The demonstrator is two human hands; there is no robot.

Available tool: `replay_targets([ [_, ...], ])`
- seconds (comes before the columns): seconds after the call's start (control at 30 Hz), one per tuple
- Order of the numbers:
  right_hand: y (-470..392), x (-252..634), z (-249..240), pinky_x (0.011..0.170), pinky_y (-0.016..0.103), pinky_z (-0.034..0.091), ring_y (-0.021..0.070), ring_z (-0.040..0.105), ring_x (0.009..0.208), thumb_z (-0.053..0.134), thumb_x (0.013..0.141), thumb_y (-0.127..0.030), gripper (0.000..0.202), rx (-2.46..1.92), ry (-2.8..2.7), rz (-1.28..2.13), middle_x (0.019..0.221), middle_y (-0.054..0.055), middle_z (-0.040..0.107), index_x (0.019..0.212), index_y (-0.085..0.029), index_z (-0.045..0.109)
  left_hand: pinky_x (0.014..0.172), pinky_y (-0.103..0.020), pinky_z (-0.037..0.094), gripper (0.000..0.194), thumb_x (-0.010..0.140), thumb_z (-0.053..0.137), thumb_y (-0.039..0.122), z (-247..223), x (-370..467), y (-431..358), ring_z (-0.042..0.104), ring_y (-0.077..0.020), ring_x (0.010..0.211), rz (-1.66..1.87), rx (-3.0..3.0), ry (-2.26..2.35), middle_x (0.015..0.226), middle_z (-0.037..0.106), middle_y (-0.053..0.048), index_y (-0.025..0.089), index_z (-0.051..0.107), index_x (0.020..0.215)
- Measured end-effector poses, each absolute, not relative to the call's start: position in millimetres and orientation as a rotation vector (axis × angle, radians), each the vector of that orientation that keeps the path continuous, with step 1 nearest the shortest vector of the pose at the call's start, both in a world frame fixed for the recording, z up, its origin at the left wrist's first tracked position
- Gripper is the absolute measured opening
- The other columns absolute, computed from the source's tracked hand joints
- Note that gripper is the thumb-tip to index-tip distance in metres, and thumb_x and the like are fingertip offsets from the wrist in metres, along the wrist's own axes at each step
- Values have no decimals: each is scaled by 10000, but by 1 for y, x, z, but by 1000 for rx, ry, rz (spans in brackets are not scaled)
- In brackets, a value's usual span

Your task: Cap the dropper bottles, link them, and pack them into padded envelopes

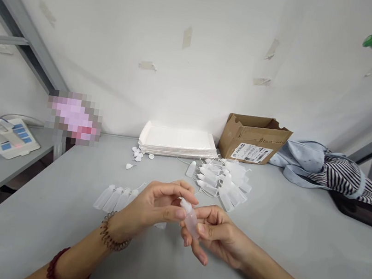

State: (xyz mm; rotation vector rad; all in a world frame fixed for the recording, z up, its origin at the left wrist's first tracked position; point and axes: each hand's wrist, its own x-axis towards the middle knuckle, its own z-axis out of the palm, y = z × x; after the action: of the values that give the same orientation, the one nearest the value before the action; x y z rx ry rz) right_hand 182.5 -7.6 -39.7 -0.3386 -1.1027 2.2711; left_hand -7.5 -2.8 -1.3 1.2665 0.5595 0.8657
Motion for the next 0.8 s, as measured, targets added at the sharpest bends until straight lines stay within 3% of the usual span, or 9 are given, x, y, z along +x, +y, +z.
replay_targets([
  [0.1,-8,183,-40,417,181,400,66,567,442,667,789,-327,282,-352,-1117,2258,735,57,627,861,-55,666,601,-260,490,152,734,724,281,-6,-2,-3,568,-119,676,910,1198,592,916,546,-34,203,731,865],
  [0.33,-8,183,-41,425,192,394,70,562,438,667,794,-319,256,-344,-1107,2261,736,58,632,839,-67,663,669,-315,507,289,815,641,195,-8,-5,-3,615,-135,669,851,1130,501,966,637,-53,224,668,1102],
  [0.57,-8,183,-39,445,195,399,66,565,446,670,795,-325,228,-348,-1130,2249,751,48,635,809,-99,643,655,-315,523,404,814,648,262,-7,-2,-7,640,-155,690,843,1111,459,1035,625,-77,233,578,1211],
  [0.67,-9,182,-35,433,188,394,69,570,441,682,780,-337,261,-342,-1125,2241,731,46,630,842,-87,648,623,-267,513,346,742,726,263,-6,1,-7,616,-157,739,908,1107,571,962,634,-68,187,629,1065],
  [0.8,-11,182,-33,440,187,403,72,579,442,692,769,-333,272,-352,-1102,2259,723,48,634,850,-77,653,621,-240,477,158,738,729,246,-6,1,-4,556,-110,655,939,1150,640,788,604,-21,146,627,804],
])
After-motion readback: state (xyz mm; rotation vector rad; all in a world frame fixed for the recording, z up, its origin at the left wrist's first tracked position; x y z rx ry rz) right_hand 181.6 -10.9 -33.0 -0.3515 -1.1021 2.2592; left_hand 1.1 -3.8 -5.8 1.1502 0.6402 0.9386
